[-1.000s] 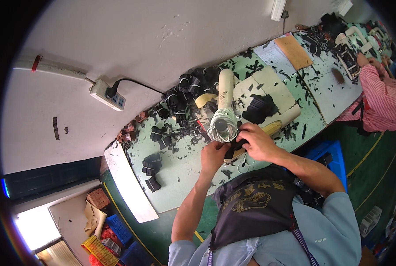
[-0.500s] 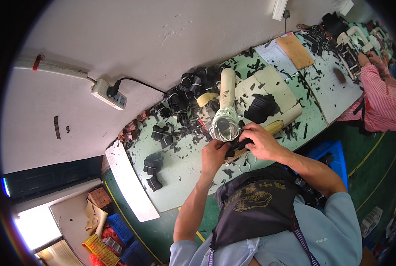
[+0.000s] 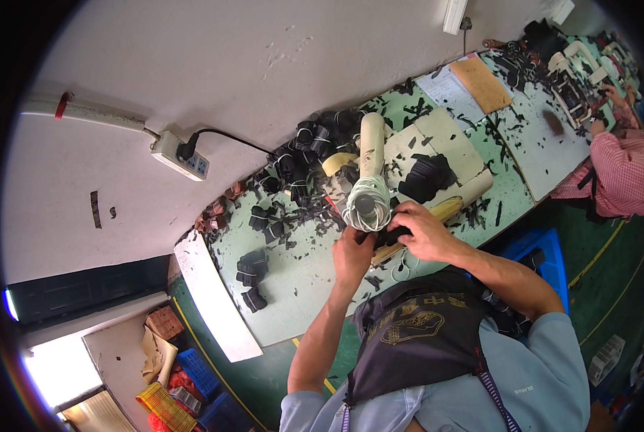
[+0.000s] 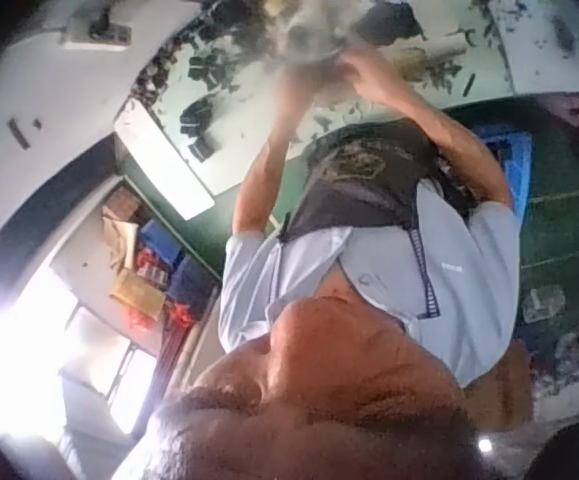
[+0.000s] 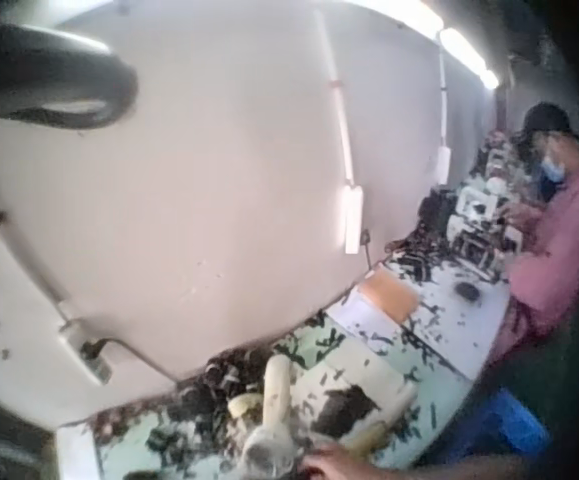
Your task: The person stitches black leather or synthetic shoe upper components together using a sewing machine and thread.
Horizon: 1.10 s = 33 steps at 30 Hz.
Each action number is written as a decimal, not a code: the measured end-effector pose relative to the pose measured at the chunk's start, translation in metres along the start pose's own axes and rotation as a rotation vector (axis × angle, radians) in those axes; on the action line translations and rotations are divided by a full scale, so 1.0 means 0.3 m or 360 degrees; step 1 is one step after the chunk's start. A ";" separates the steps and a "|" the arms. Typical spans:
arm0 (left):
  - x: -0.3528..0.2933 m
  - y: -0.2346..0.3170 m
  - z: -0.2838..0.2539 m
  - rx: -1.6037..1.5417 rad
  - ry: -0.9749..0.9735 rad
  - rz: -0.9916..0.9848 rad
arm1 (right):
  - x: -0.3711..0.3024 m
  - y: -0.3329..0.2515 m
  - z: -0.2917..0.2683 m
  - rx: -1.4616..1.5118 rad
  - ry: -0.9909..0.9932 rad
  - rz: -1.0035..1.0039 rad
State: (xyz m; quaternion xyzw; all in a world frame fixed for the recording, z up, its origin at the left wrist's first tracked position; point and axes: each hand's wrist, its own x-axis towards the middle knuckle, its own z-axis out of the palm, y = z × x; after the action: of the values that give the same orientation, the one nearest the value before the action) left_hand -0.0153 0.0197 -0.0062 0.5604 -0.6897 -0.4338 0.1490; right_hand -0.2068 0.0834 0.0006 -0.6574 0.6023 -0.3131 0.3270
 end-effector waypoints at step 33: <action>-0.142 -0.078 -0.015 -0.0426 0.0105 -0.0126 | 0.041 -0.004 -0.080 -0.1011 0.0571 0.0225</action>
State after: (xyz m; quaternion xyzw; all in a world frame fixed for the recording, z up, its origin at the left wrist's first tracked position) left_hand 0.0167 0.0562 -0.0094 0.5762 -0.5977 -0.5089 0.2276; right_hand -0.2244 0.0699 0.0159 -0.6177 0.7610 -0.1975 0.0167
